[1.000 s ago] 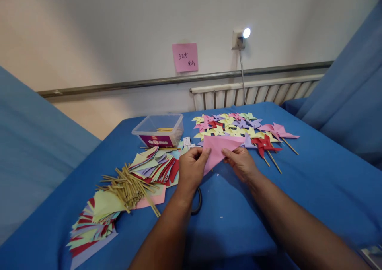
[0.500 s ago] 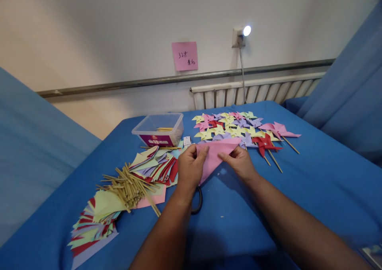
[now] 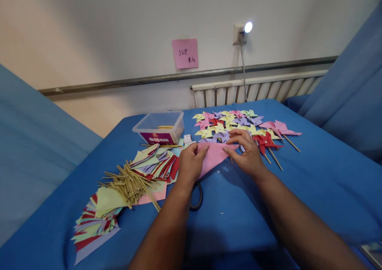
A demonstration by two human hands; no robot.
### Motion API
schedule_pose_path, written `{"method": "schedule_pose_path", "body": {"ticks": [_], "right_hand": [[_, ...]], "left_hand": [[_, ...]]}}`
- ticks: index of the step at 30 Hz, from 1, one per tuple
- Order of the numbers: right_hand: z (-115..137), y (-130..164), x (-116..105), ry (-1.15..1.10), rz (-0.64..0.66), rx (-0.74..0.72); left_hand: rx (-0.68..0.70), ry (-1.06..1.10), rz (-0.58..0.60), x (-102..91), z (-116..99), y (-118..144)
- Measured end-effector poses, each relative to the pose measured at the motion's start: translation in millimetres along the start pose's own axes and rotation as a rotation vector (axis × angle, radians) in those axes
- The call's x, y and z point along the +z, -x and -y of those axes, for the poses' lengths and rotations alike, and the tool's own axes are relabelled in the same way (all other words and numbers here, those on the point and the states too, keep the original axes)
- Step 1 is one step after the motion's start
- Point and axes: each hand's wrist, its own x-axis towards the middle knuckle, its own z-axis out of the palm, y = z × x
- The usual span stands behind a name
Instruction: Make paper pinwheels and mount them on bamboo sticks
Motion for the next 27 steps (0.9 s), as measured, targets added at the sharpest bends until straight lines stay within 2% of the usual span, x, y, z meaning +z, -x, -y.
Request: {"method": "schedule_pose_path", "body": {"ticks": [6, 12, 20, 27], "right_hand": [[-9, 5, 7, 0.042, 0.237, 0.039], [-2, 7, 10, 0.006, 0.363, 0.116], [1, 6, 8, 0.027, 0.324, 0.275], [2, 6, 7, -0.033, 0.303, 0.331]], "left_hand": [[0.007, -0.013, 0.118, 2.5, 4, -4], [0.09, -0.107, 0.246, 3.3, 4, -3], [0.187, -0.172, 0.287, 3.7, -5, 1], [0.23, -0.129, 0.346, 0.6, -9, 3]]}}
